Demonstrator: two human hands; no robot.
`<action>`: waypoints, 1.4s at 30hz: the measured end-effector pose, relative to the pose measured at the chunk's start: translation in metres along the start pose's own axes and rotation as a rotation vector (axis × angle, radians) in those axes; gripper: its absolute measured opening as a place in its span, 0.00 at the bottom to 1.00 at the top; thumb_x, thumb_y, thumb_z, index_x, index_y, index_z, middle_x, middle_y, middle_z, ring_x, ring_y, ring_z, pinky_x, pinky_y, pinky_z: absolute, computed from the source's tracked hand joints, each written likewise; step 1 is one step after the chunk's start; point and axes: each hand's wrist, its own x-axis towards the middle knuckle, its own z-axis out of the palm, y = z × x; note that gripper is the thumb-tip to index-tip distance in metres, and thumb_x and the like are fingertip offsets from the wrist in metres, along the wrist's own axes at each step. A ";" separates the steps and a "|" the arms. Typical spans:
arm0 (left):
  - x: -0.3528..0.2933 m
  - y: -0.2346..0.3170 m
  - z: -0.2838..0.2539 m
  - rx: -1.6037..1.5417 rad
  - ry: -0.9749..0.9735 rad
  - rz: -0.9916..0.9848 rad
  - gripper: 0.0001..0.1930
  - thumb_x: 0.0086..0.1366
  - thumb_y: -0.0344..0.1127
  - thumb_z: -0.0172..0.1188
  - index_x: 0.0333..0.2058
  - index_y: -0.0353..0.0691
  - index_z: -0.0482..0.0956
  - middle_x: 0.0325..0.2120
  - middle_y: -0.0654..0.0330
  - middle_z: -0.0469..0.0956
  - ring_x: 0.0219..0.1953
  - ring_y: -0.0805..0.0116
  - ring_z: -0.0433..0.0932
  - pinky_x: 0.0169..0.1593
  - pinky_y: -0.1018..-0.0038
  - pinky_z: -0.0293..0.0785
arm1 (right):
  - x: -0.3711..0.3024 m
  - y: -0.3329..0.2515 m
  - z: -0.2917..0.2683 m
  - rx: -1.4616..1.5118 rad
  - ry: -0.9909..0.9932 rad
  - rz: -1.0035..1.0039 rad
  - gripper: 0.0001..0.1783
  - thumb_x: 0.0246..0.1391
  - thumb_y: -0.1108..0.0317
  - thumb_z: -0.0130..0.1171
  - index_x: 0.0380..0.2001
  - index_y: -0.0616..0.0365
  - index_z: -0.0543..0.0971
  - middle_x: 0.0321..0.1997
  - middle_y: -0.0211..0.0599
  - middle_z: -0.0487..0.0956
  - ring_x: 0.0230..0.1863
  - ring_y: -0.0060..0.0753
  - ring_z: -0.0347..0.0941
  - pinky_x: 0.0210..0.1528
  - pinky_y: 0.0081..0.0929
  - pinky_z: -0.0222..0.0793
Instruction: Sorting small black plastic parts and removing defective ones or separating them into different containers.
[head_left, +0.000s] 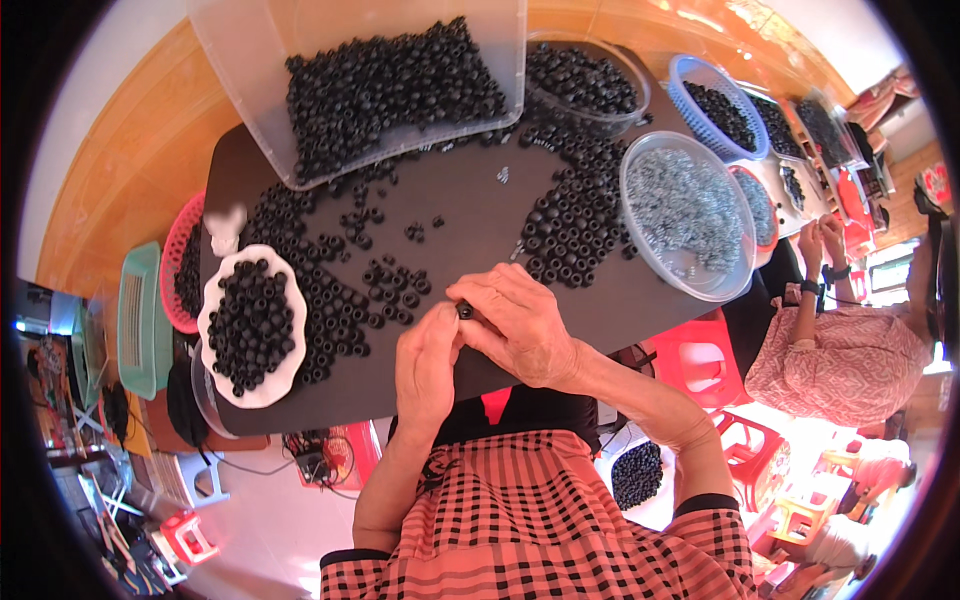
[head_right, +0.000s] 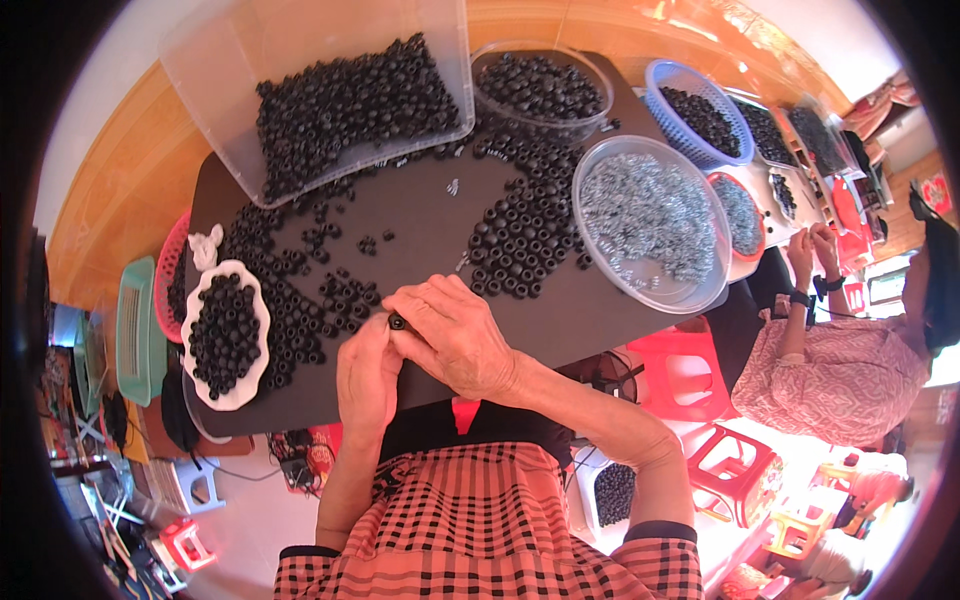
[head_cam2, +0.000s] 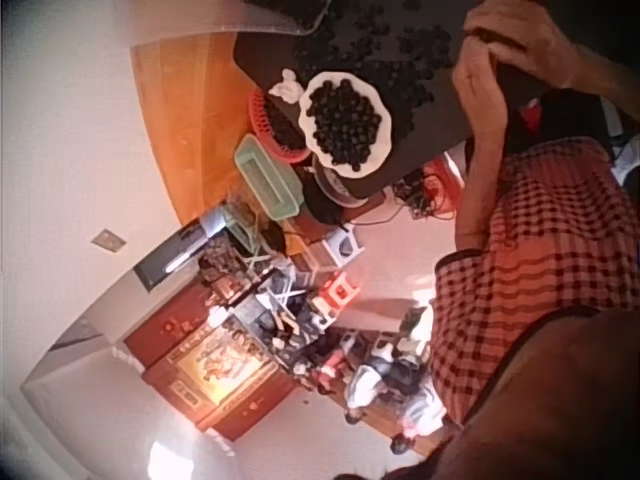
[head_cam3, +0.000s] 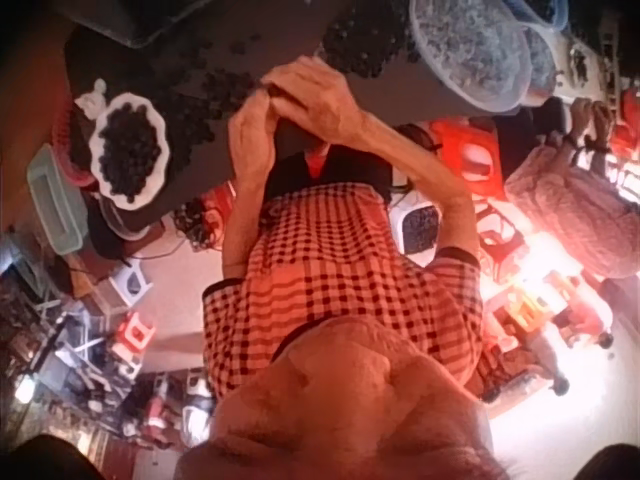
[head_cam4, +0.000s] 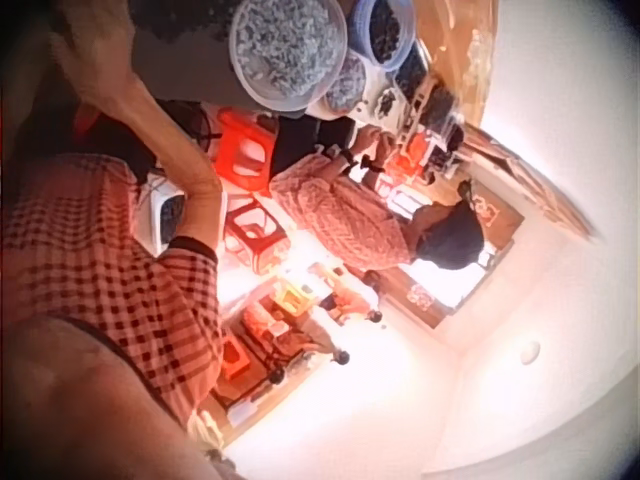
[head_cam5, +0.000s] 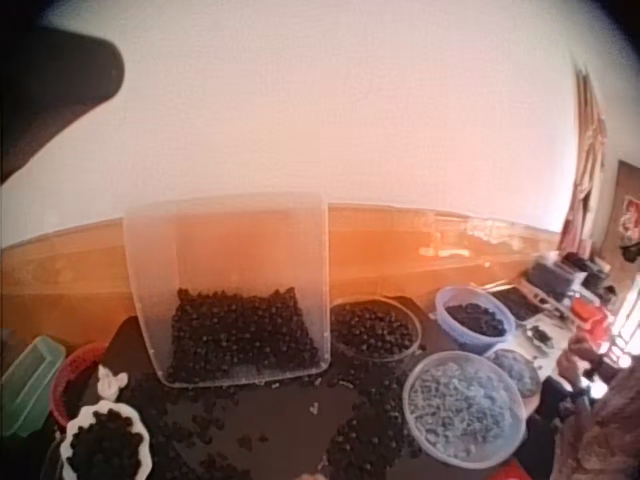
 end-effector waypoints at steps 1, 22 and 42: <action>0.002 -0.001 0.000 0.039 -0.014 0.017 0.17 0.74 0.39 0.44 0.37 0.31 0.77 0.23 0.70 0.70 0.26 0.84 0.65 0.30 0.83 0.61 | 0.008 0.003 -0.009 -0.078 0.010 0.006 0.16 0.46 0.73 0.63 0.41 0.63 0.77 0.38 0.42 0.78 0.34 0.43 0.73 0.38 0.34 0.67; 0.000 0.010 0.003 0.075 -0.128 0.064 0.19 0.75 0.42 0.39 0.44 0.31 0.72 0.31 0.54 0.81 0.42 0.70 0.76 0.49 0.74 0.70 | 0.137 0.085 0.022 -0.264 -0.229 -0.217 0.12 0.48 0.78 0.57 0.37 0.55 0.78 0.41 0.33 0.77 0.42 0.39 0.71 0.45 0.37 0.66; 0.001 0.005 0.003 -0.013 -0.100 0.069 0.13 0.73 0.36 0.45 0.41 0.30 0.73 0.29 0.56 0.81 0.39 0.72 0.78 0.50 0.74 0.70 | 0.128 0.096 0.037 -0.269 -0.359 -0.085 0.12 0.46 0.73 0.61 0.37 0.57 0.80 0.35 0.43 0.77 0.36 0.49 0.75 0.40 0.40 0.72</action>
